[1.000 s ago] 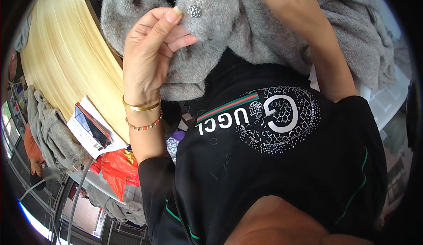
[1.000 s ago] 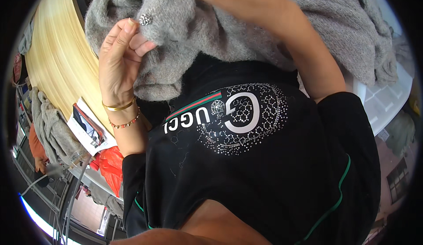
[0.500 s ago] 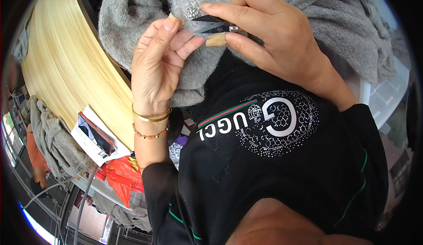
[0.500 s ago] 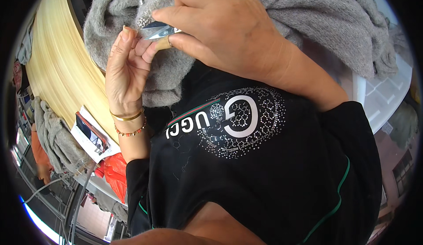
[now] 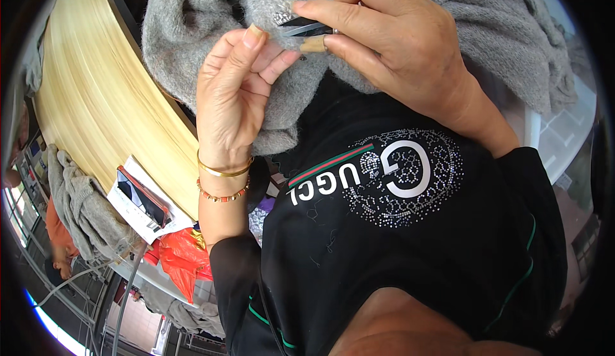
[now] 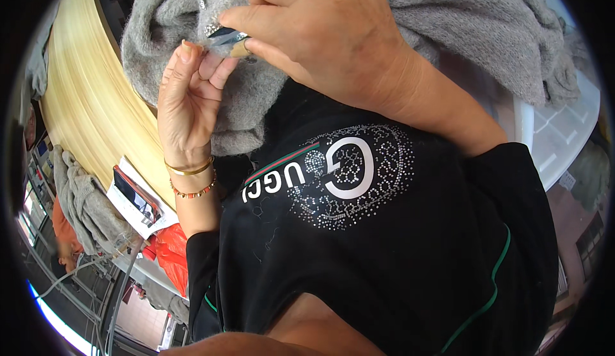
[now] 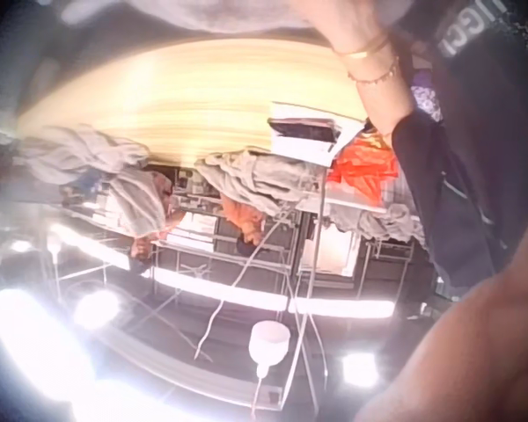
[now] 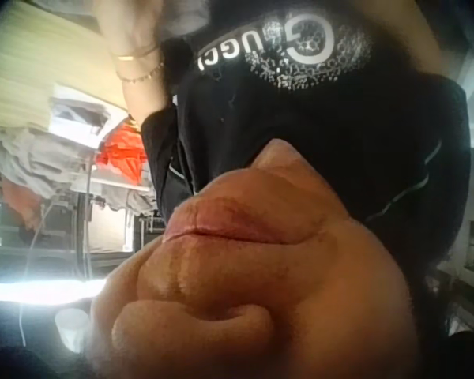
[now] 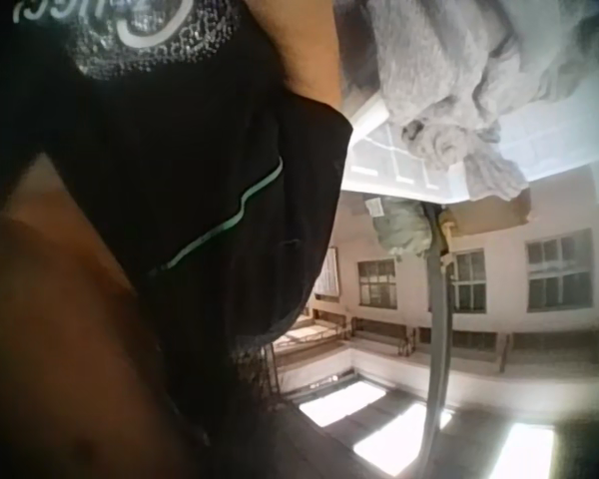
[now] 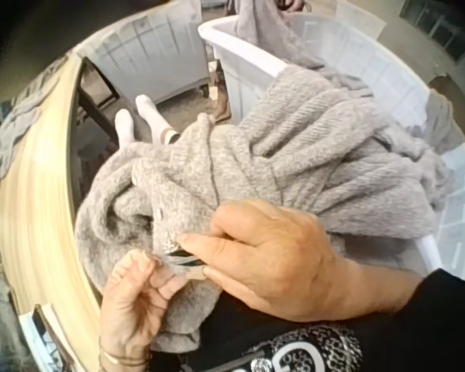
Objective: Trimming loose threads and inspecting decorative elements on a grey sweater.
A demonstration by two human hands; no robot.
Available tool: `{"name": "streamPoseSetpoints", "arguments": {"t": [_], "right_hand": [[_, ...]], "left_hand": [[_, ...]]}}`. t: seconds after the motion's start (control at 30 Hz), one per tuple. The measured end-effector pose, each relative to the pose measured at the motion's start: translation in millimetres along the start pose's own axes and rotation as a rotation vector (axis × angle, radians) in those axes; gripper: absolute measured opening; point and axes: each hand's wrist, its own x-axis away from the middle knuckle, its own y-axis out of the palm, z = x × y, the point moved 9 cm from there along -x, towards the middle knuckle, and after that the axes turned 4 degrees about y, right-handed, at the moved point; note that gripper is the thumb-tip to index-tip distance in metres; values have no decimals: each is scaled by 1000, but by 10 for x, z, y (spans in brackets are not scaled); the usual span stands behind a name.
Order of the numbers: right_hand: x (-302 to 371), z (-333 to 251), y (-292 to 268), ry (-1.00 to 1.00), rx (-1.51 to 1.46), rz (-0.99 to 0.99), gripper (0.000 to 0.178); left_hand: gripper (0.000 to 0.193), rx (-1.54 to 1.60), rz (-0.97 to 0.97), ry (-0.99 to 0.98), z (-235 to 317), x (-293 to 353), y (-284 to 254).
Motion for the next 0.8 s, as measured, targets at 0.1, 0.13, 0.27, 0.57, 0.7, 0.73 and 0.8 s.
{"name": "streamPoseSetpoints", "arguments": {"t": [0.1,0.13,0.27,0.57,0.7,0.73,0.8], "right_hand": [[11,-11,-5,-1,10,1,35],[13,-19,-3,-4,22,-1,34],[28,-15,-3,-9,33,6,33],[33,61,-28,10,-14,20,30],[60,84,-35,-3,-49,32,30],[65,93,-40,6,-54,34,30],[73,114,-46,12,-69,30,29]], "left_hand": [[9,0,22,14,6,-8,6],[9,1,31,15,5,-8,-4],[8,-14,52,8,-1,-15,-3],[8,-55,9,62,-19,-9,43],[8,-95,-18,64,-37,-13,67],[8,-115,-35,83,-31,-13,84],[8,-139,-51,99,-26,-12,115]]}}
